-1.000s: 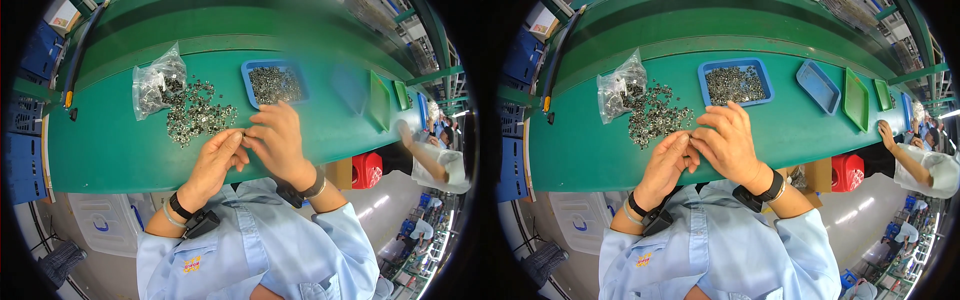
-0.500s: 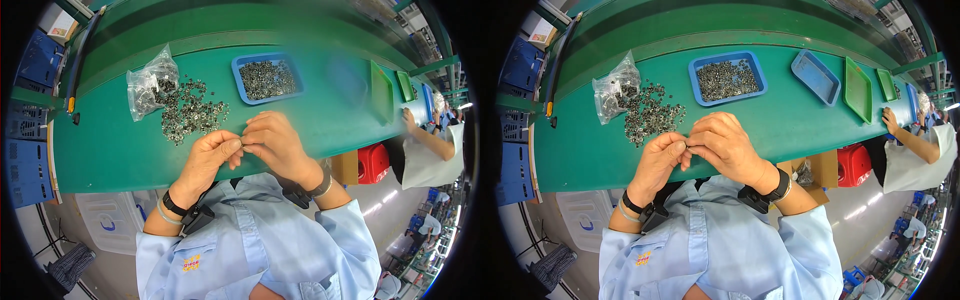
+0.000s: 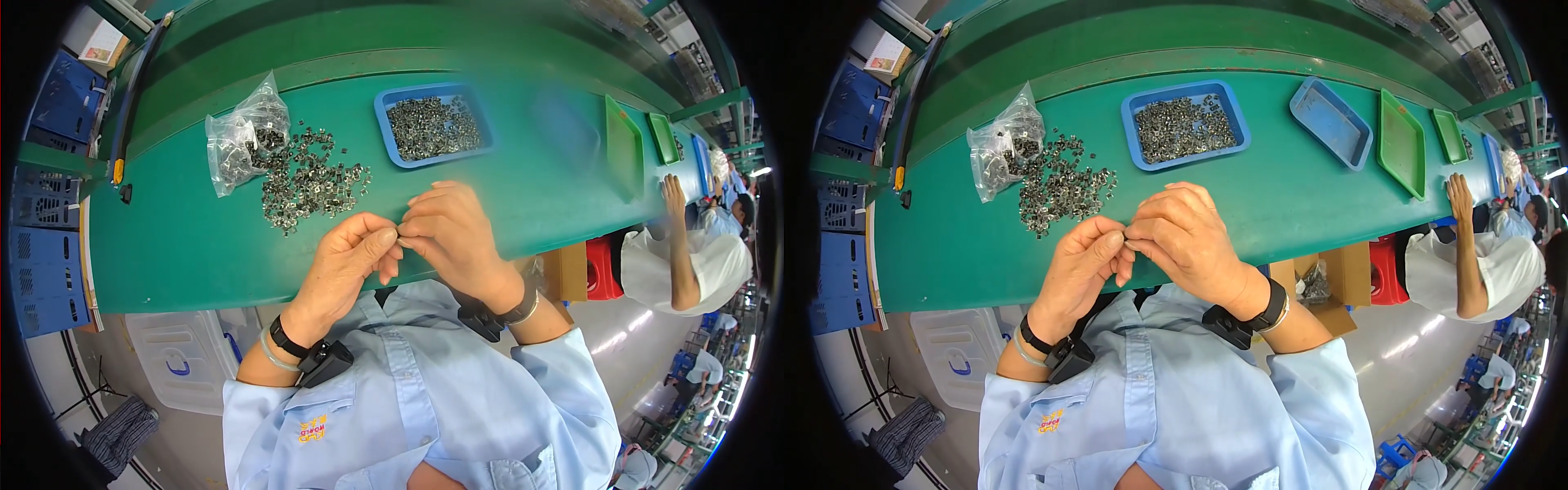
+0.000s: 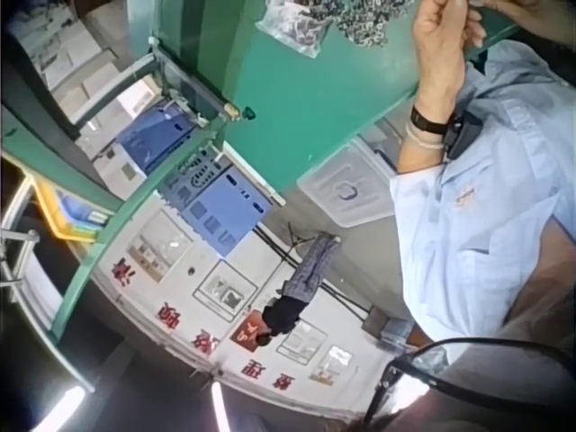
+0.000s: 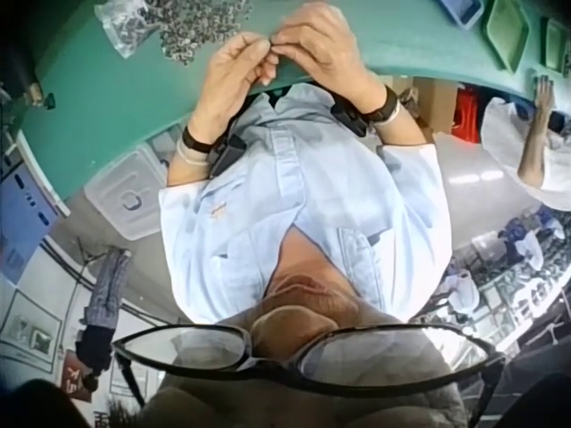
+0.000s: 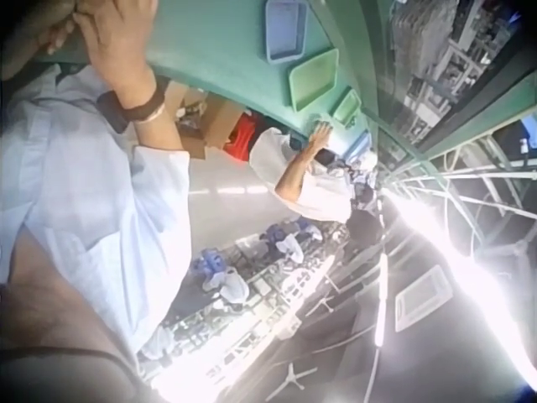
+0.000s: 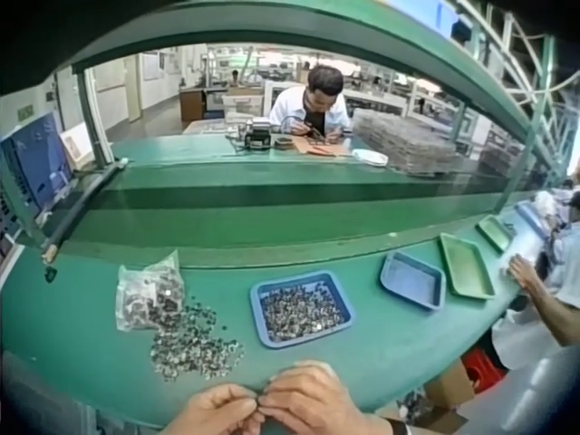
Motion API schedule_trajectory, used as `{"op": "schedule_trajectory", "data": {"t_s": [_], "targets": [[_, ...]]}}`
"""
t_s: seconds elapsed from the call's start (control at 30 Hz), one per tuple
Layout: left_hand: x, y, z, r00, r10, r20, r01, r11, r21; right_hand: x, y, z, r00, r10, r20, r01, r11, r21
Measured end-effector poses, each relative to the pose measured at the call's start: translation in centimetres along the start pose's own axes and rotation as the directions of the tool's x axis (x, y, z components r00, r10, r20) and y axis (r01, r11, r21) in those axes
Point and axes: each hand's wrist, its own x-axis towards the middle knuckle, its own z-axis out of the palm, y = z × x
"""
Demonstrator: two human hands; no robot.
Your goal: The person picks up a small metal component from a pile on the table, inspects it, and places it into a blue tray, repeating this process for several components.
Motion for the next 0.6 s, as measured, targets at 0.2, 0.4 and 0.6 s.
{"op": "schedule_trajectory", "data": {"t_s": [0.2, 0.4, 0.6], "targets": [[0.0, -0.3, -0.1, 0.999, 0.023, 0.046, -0.021, 0.999, -0.035, -0.3, -0.4, 0.0, 1.000, 0.011, -0.011, -0.011, 0.999, 0.048], [0.3, -1.3, -0.6, 0.990, 0.085, 0.116, -0.073, 0.992, -0.103, -0.5, -0.5, 0.3, 0.999, 0.041, 0.010, -0.042, 0.986, 0.162], [0.8, -1.9, -1.0, 0.978, 0.085, 0.191, -0.044, 0.977, -0.209, -0.9, 0.0, 0.7, 0.989, 0.130, 0.069, -0.145, 0.939, 0.312]]}}
